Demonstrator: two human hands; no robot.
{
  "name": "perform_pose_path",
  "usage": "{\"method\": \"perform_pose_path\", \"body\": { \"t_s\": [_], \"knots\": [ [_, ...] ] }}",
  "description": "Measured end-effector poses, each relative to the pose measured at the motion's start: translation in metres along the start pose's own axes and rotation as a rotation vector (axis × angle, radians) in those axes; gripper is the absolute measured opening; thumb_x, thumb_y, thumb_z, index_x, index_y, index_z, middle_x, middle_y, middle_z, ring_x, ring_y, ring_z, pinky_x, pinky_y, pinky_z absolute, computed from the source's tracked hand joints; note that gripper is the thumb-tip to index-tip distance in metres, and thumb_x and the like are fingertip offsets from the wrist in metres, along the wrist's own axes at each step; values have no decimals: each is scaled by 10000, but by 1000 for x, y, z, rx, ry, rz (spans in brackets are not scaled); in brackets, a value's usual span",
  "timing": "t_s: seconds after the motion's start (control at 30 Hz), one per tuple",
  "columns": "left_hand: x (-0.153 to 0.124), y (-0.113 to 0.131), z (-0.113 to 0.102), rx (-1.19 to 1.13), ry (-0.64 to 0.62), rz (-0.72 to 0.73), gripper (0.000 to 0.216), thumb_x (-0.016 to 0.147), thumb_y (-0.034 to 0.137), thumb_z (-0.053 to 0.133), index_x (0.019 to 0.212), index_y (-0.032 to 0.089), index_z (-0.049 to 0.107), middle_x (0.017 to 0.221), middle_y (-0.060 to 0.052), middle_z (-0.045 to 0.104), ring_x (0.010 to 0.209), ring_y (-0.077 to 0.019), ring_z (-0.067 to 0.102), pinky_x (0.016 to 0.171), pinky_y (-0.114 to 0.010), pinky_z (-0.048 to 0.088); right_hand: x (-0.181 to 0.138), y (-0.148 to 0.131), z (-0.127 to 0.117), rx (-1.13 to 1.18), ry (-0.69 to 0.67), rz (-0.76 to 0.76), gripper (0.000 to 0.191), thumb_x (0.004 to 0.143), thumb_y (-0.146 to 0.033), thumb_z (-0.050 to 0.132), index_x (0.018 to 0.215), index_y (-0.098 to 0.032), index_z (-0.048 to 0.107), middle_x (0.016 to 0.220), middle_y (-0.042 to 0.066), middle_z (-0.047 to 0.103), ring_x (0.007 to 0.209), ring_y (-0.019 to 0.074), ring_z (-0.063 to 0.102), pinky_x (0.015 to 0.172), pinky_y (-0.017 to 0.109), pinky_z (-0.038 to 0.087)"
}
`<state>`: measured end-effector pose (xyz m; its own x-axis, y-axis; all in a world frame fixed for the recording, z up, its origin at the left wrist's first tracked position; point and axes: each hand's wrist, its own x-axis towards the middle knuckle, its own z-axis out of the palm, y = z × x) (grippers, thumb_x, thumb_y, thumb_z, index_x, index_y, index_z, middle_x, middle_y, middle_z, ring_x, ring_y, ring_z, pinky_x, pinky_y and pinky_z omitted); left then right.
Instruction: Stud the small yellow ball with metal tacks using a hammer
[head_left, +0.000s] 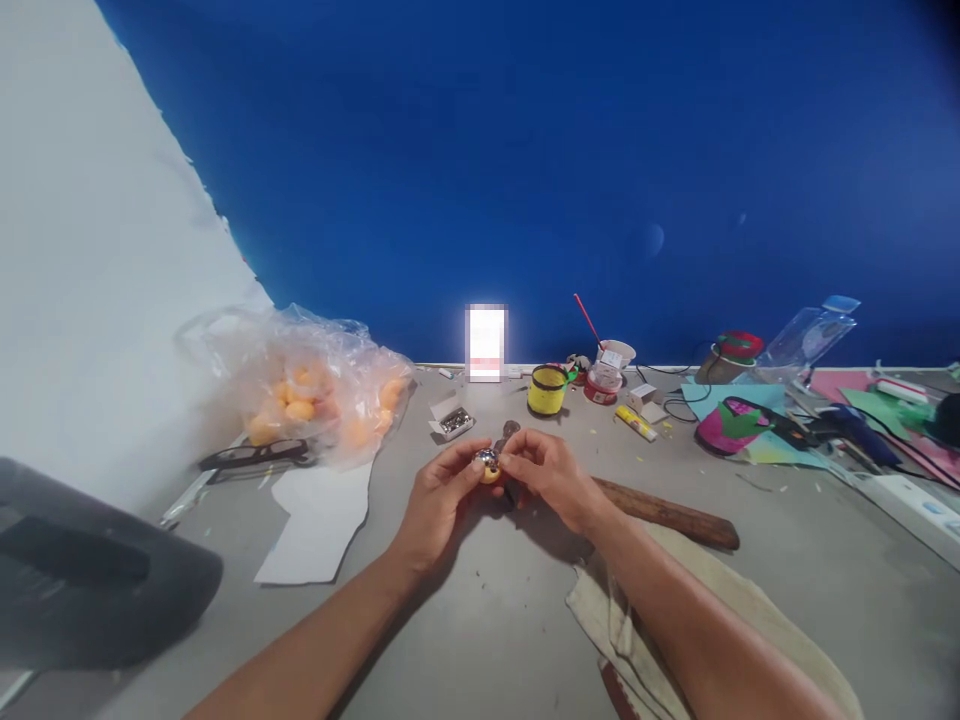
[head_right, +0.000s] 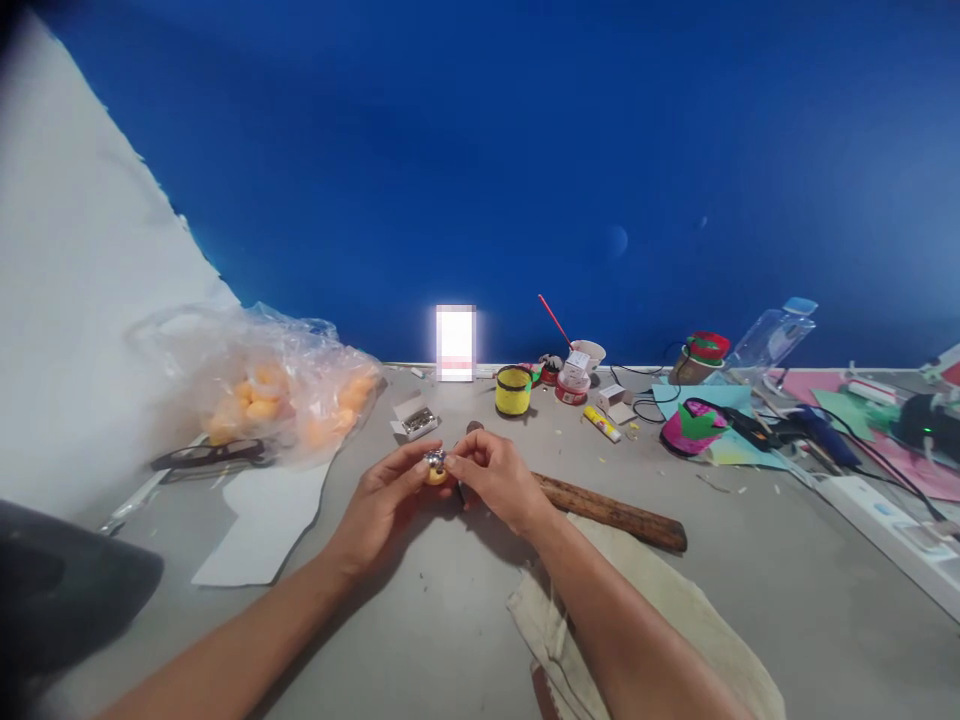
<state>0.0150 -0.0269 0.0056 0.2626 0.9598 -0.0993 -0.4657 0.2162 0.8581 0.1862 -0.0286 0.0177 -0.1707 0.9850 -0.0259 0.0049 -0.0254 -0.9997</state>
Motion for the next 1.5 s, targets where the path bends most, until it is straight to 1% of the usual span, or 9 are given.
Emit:
{"method": "perform_pose_path", "body": {
  "t_s": [0.07, 0.17, 0.23, 0.37, 0.5, 0.7, 0.93, 1.27, 1.5],
  "knots": [
    [0, 1, 1, -35, 11, -15, 414, 693, 302, 903, 1040, 153, 734, 881, -68, 773, 733, -173, 720, 745, -318, 584, -1, 1, 1, -163, 8, -85, 265, 793, -403, 750, 929, -202, 642, 769, -1, 671, 529, 111, 543, 497, 250, 424],
    [-1, 0, 1, -72, 4, -31, 393, 704, 285, 897, 1030, 155, 721, 981, -83, 773, 860, -192, 736, 796, -306, 580, -3, 3, 4, -421, 83, -246, 286, 747, -262, 782, 1012, -243, 679, 894, -3, 648, 658, 123, 549, 610, 264, 438],
    [-1, -1, 0, -59, -16, -32, 384, 727, 303, 883, 1042, 153, 720, 1015, -90, 769, 907, -205, 737, 832, -316, 578, -4, 5, 5, -510, 117, -292, 268, 759, -254, 783, 1011, -258, 691, 919, -2, 631, 712, 136, 554, 649, 273, 436],
    [-1, -1, -2, 64, -85, 32, 431, 770, 348, 848, 1133, 158, 715, 1073, -113, 768, 962, -235, 734, 883, -359, 578, -2, 7, 4, -523, 108, -329, 234, 818, -273, 765, 1037, -261, 683, 956, 10, 637, 772, 158, 587, 656, 275, 441],
    [-3, 2, -1, 211, -55, 118, 442, 727, 332, 868, 1106, 154, 730, 1042, -101, 776, 951, -231, 728, 881, -349, 586, -1, 9, 0, -608, 85, -509, 195, 854, -203, 728, 1038, -242, 677, 952, 31, 650, 851, 190, 597, 683, 285, 460],
    [-4, 1, 2, 297, -4, 117, 458, 681, 330, 870, 1087, 155, 751, 1027, -89, 785, 906, -232, 734, 816, -344, 616, -4, 10, -4, -910, 88, -768, 136, 945, -243, 657, 1070, -191, 645, 1014, 105, 666, 942, 245, 617, 803, 366, 507],
    [-4, -5, 2, 399, 2, 159, 465, 741, 320, 792, 1169, 144, 740, 880, -53, 775, 701, -184, 711, 714, -322, 618, -5, 9, -2, -1032, 110, -802, 119, 953, -269, 665, 1032, -187, 631, 991, 105, 667, 934, 248, 625, 808, 368, 514],
    [-5, -8, 0, 543, 44, 237, 467, 750, 313, 743, 1186, 146, 756, 861, -37, 762, 701, -178, 688, 693, -301, 613, -5, 12, -2, -1028, 118, -853, 114, 971, -279, 635, 1032, -184, 621, 985, 104, 665, 918, 246, 616, 806, 366, 516],
    [-5, -9, -2, 634, 40, 287, 413, 764, 288, 721, 1156, 167, 773, 866, -23, 755, 708, -157, 656, 671, -251, 584, -5, 18, 0, -1035, 112, -755, 98, 970, -261, 613, 1040, -193, 628, 1020, 105, 667, 901, 225, 647, 748, 323, 523]
  ]
}}
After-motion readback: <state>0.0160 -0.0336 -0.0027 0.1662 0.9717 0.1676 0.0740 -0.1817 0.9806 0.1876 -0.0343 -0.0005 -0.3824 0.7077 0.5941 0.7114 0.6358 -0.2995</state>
